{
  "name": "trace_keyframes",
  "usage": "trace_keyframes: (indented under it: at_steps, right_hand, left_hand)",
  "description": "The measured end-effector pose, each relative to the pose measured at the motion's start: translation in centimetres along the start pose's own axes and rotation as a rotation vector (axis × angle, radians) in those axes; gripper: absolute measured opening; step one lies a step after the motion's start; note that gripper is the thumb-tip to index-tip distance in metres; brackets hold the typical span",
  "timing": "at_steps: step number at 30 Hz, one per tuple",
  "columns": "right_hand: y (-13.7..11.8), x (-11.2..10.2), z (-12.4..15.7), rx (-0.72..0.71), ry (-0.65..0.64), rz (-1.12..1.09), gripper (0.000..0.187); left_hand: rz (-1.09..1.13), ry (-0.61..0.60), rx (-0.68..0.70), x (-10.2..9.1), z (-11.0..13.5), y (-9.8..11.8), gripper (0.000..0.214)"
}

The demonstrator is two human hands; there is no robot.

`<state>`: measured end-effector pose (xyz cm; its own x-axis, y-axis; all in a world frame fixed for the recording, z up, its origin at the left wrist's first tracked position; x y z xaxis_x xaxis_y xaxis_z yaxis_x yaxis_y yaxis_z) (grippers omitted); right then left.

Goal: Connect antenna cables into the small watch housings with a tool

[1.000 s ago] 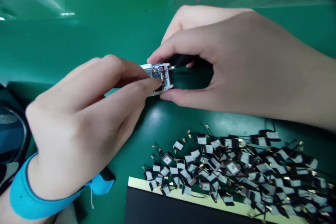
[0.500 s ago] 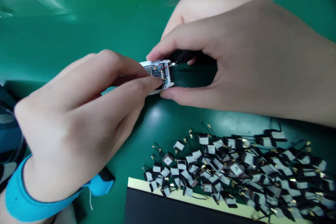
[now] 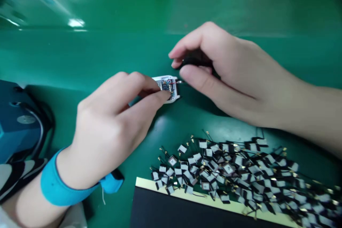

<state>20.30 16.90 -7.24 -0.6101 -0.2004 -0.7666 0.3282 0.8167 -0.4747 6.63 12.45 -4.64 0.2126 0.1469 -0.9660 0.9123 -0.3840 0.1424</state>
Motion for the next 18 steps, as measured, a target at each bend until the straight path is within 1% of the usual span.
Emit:
trace_keyframes:
  at_steps: [2, 5, 7, 9, 11, 14, 18]
  right_hand:
    - [0.0, -0.5, 0.1, 0.022, 0.068, -0.022, 0.019]
    - [-0.5, -1.2, 0.1, -0.014, 0.156, -0.007, 0.014]
    - [-0.9, -1.7, 0.2, -0.025, 0.242, -0.004, 0.01]
    - [-1.2, -2.0, 0.4, -0.001, 0.332, -0.051, 0.009]
    - [-1.5, -2.0, 0.5, 0.033, 0.392, -0.131, 0.01]
    - [-1.8, -1.5, 0.6, 0.053, 0.431, -0.202, 0.01]
    - [-2.1, -1.0, 0.4, -0.002, 0.468, -0.158, 0.009]
  left_hand:
    - [0.021, 0.03, 0.06, 0.1, 0.1, 0.0, 0.014]
    - [0.032, 0.059, 0.132, 0.3, 0.0, -0.2, 0.014]
    - [0.029, 0.082, 0.168, 0.4, 0.0, -0.3, 0.014]
    - [0.023, 0.101, 0.191, 0.4, 0.0, -0.4, 0.014]
    - [0.018, 0.109, 0.198, 0.4, 0.0, -0.4, 0.014]
    - [0.038, 0.088, 0.182, 0.5, 0.1, -0.5, 0.016]
    - [0.04, 0.082, 0.171, 0.6, 0.2, -0.6, 0.019]
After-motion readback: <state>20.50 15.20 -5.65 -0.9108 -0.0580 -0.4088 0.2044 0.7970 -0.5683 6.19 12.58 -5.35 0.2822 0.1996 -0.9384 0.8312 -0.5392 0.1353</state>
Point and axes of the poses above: each hand's wrist, its own z-axis away from the middle knuckle, its own x-axis out of the palm, y = z × x, the point moved 4 cm from there along -z, towards the middle knuckle, and after that the axes turned 14 degrees about -x, right-handed, at the moved point
